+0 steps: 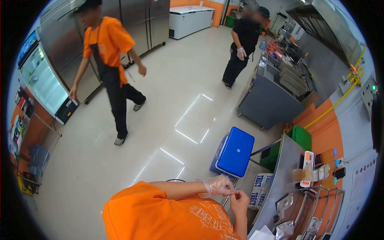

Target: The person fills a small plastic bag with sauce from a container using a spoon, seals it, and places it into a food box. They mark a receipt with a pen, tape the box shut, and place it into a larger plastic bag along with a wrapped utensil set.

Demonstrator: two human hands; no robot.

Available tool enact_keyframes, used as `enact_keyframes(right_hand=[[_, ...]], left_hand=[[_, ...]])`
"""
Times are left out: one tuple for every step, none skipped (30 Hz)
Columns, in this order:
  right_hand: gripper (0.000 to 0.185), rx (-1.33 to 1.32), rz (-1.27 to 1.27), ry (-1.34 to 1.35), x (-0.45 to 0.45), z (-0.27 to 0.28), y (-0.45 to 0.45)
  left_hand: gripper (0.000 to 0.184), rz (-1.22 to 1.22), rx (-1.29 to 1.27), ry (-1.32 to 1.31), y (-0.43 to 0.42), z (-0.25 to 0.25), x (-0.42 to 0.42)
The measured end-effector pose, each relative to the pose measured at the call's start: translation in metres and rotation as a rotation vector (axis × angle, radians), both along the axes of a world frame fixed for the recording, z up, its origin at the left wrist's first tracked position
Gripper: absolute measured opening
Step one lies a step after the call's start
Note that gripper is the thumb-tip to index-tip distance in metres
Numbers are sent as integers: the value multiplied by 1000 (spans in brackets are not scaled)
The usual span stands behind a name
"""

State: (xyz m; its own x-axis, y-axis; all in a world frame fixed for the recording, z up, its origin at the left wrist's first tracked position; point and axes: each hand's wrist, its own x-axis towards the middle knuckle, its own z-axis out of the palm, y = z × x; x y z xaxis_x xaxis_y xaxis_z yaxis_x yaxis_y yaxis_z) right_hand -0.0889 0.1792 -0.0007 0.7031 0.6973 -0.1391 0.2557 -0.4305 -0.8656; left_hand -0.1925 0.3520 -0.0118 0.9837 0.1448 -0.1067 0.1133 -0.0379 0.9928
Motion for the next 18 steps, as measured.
enact_keyframes(right_hand=[[14,-10,58,-128,1,-1,1],[15,-23,114,-256,2,0,2],[15,-27,96,-253,3,2,3],[16,-22,130,-280,3,5,5],[16,-18,160,-304,2,7,5],[16,-23,130,-296,2,8,6],[16,-11,162,-341,4,7,6],[17,0,188,-385,4,6,5],[17,-5,137,-379,4,7,3],[18,-48,144,-410,5,9,4],[19,-93,150,-436,5,9,3],[19,-101,94,-423,4,5,2],[22,-94,124,-432,5,0,1],[25,-88,151,-441,5,-2,0],[25,-96,86,-427,3,0,-1],[22,-75,104,-438,1,2,0],[20,-56,110,-450,0,4,-1],[20,-66,18,-432,1,4,-3]], left_hand=[[16,27,-9,-36,0,-6,2],[17,53,-19,-70,-1,-9,4],[17,35,-22,-68,0,-7,5],[17,41,7,-71,3,-3,5],[18,42,35,-73,4,-1,5],[18,12,32,-66,2,-3,5],[18,61,13,-50,1,-7,8],[18,103,-5,-33,0,-13,11],[17,64,-20,3,2,-18,14],[17,10,-13,8,0,-22,18],[16,39,-106,25,-2,-19,19],[16,68,-198,49,-4,-13,18],[21,47,-273,139,-2,-5,17],[21,-11,-262,157,-2,0,18],[20,38,-335,218,-2,4,20],[18,82,-400,283,-2,6,22],[15,83,-350,247,-2,-19,25],[15,-4,-328,277,-3,-24,27]])
